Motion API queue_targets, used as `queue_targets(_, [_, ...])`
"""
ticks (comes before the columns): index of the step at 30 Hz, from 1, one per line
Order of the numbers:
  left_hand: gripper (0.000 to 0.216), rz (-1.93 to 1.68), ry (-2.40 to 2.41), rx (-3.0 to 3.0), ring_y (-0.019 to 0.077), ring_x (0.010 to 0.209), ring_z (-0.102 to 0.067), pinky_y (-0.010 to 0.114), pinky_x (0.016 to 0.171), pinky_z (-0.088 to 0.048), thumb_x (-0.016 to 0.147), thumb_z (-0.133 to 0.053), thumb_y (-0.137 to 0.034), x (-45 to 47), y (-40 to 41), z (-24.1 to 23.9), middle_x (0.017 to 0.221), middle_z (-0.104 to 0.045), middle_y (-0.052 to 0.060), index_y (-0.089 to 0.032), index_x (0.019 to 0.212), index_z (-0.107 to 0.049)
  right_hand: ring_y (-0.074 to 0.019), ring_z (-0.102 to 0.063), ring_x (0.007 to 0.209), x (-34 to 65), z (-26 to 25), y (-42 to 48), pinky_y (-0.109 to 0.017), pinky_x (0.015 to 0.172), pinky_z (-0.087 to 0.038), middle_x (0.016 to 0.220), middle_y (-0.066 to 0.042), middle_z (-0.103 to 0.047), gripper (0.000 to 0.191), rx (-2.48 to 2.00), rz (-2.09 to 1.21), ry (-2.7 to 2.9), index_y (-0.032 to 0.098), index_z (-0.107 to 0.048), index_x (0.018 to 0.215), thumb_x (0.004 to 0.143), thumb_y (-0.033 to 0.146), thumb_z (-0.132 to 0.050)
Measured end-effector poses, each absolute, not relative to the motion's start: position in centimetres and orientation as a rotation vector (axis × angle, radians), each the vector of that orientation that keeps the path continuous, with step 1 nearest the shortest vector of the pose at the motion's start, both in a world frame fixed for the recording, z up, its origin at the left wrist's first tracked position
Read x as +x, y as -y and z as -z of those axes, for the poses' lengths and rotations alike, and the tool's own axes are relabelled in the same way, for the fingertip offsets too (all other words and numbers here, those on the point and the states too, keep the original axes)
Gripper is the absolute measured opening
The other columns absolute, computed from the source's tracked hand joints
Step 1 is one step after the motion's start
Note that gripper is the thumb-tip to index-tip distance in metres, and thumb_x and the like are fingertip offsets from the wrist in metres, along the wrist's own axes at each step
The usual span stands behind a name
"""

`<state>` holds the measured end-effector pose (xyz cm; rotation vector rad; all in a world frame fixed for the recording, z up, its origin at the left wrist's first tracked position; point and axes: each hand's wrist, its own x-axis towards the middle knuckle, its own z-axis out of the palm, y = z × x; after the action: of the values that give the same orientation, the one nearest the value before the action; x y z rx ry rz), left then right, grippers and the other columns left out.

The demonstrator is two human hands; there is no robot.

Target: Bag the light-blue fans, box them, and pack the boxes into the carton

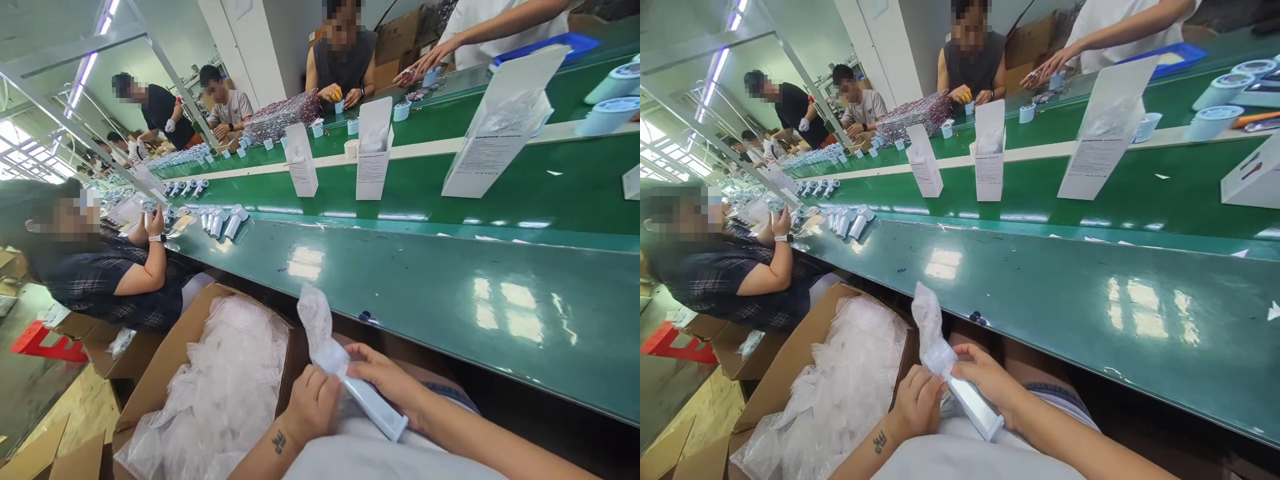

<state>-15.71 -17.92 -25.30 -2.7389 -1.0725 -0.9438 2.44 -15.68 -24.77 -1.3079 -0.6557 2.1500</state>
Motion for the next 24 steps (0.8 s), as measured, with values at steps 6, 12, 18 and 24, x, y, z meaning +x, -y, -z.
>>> queue_targets(6, [0.009, 0.941, 1.771, -2.842, 0.0185, 0.078, -0.056, 0.030, 0.066, -0.047, 0.084, -0.048, -0.012, -16.1, 18.1, 25.4, 0.087, -0.058, 0.008, -0.018, 0.088, -0.054, -0.0121, -0.044, 0.058, 2.6, 23.1, 15.4, -0.025, 0.055, -0.034, 0.065, 0.006, -0.045, 0.039, -1.382, -2.063, 0.600, 0.024, -0.039, 0.078, 0.061, 0.046, -0.066])
queue_targets(12, [0.009, 1.029, 2.843, -3.036, 0.0100, 0.049, -0.047, 0.021, 0.047, -0.033, 0.075, -0.054, -0.014, -15.2, 18.2, 23.7, 0.055, -0.046, -0.005, -0.019, 0.072, -0.047, -0.0136, -0.042, 0.057, 3.5, 24.1, 16.1, -0.026, 0.055, -0.033, 0.061, 0.005, -0.043, 0.025, -1.476, -2.070, 0.833, 0.024, -0.042, 0.071, 0.071, 0.043, -0.058])
queue_targets(18, [0.014, 0.934, 2.994, -2.996, 0.0067, 0.043, -0.036, 0.020, 0.042, -0.022, 0.064, -0.063, -0.017, -13.8, 18.2, 23.6, 0.047, -0.042, -0.007, -0.018, 0.064, -0.050, -0.0142, -0.042, 0.059, 7.3, 23.9, 16.9, -0.026, 0.056, -0.032, 0.058, 0.003, -0.046, 0.026, -1.609, -1.703, 1.534, 0.021, -0.044, 0.060, 0.073, 0.036, -0.062])
queue_targets(24, [0.024, 1.728, 3.037, -2.867, 0.0080, 0.038, -0.039, 0.020, 0.041, -0.031, 0.070, -0.066, -0.037, -13.1, 16.2, 19.8, 0.045, -0.046, -0.007, -0.020, 0.071, -0.049, -0.0161, -0.056, 0.081, 10.9, 19.9, 16.6, -0.032, 0.080, -0.047, 0.082, -0.001, -0.058, 0.036, -1.063, -2.193, 1.053, 0.019, -0.055, 0.077, 0.072, 0.049, -0.073])
